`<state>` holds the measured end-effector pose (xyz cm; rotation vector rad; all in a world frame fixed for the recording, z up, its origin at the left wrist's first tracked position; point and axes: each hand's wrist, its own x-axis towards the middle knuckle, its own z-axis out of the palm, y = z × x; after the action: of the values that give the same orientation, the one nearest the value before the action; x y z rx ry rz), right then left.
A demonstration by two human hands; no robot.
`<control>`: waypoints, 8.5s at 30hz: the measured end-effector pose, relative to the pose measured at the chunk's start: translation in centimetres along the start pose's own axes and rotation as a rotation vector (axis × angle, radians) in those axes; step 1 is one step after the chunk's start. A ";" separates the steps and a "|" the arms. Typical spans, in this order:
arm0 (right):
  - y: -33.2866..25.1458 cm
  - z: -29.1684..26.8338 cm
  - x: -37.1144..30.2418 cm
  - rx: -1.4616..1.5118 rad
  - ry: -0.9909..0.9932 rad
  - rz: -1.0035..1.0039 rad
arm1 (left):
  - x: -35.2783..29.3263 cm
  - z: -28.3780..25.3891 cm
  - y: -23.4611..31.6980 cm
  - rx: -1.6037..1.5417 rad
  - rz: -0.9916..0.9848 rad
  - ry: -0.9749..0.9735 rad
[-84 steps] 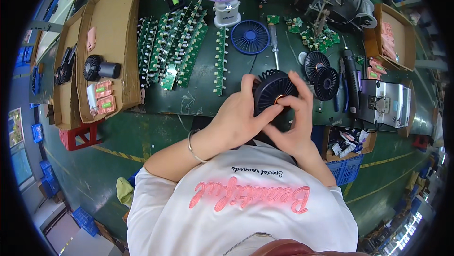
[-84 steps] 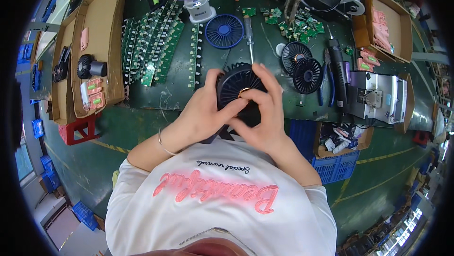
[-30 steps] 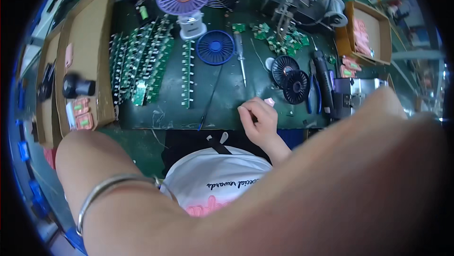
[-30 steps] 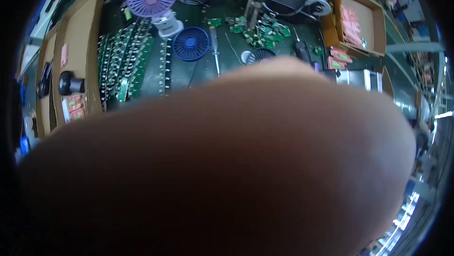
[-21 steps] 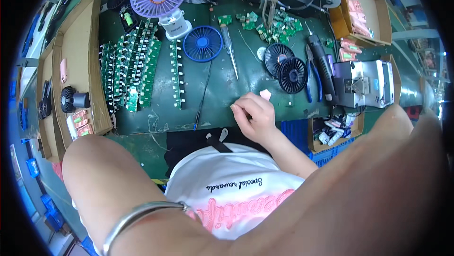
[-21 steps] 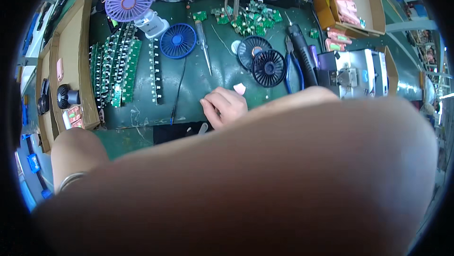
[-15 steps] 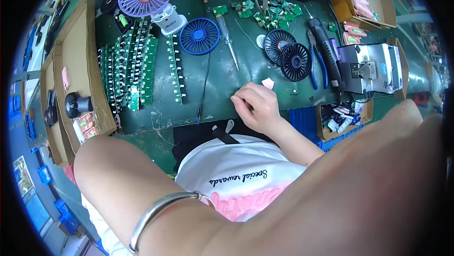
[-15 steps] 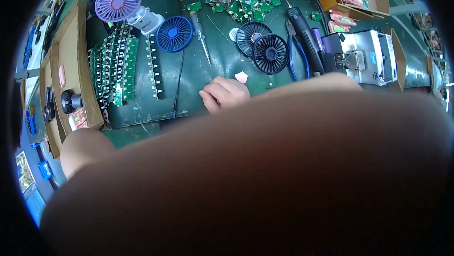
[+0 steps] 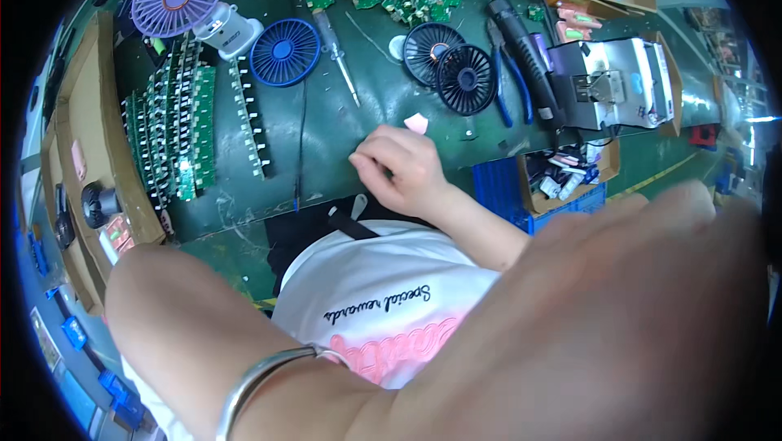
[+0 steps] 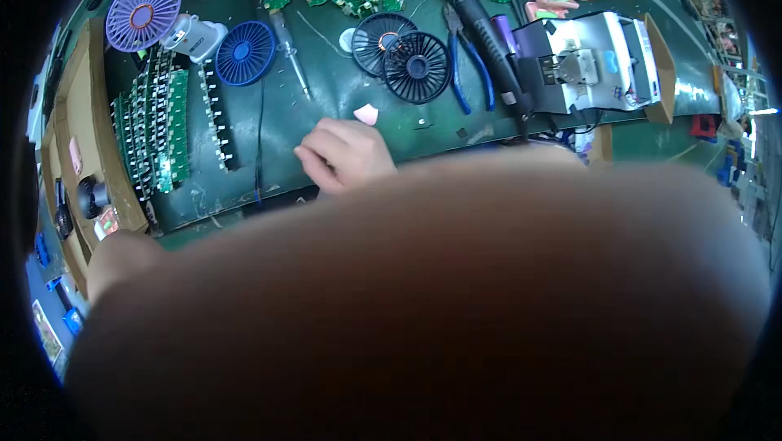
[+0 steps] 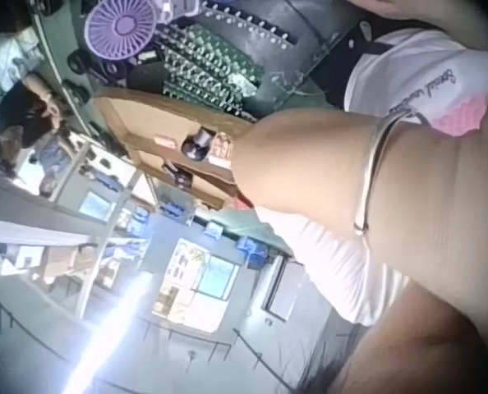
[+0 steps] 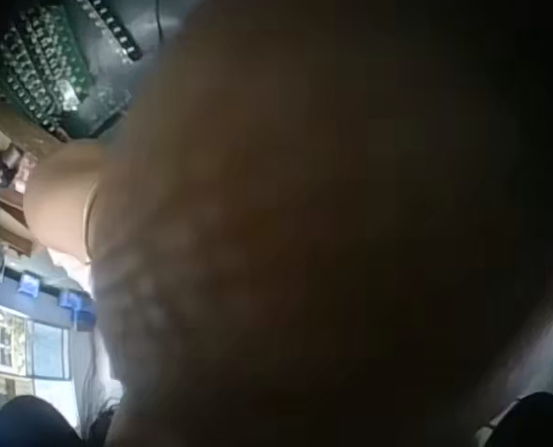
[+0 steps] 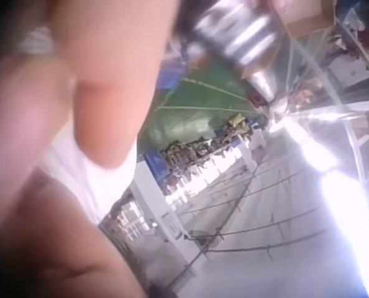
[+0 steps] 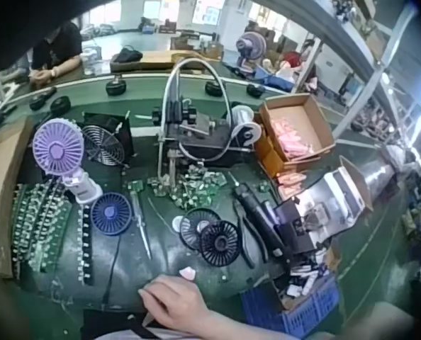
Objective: The person assembles portable electric fans by connecting circuit boards to fan components, inserting them into handles, and driving screws using an electric screwdriver. The person attaches fan grilles, tests the fans, and places the assembled fans into a box.
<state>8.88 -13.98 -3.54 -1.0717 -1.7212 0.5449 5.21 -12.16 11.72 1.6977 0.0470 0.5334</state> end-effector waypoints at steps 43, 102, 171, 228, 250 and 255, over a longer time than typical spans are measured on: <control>-1.5 -3.4 0.6 0.451 0.126 0.424 | -7.8 -0.7 2.0 0.638 -0.136 0.071; -14.4 2.7 6.7 0.087 -0.748 -0.353 | -41.9 -26.8 0.3 1.204 -2.091 0.958; 6.3 -18.9 -7.0 2.081 0.827 1.023 | -16.7 -3.0 -6.1 -0.341 -0.220 0.856; 0.3 -7.4 5.0 0.945 -0.358 0.111 | -17.7 -2.7 -7.0 -1.314 0.051 0.918; 0.6 -7.5 4.7 1.049 -0.321 0.079 | -18.5 -2.4 -8.0 -1.184 -0.061 0.848; 0.2 -7.1 4.8 1.063 -0.246 0.105 | -18.3 -2.4 -7.0 -0.998 -0.235 1.012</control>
<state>14.93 -10.62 1.59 -0.3203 -1.2507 1.4838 -10.14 -14.42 -0.46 0.3385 0.5955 0.9772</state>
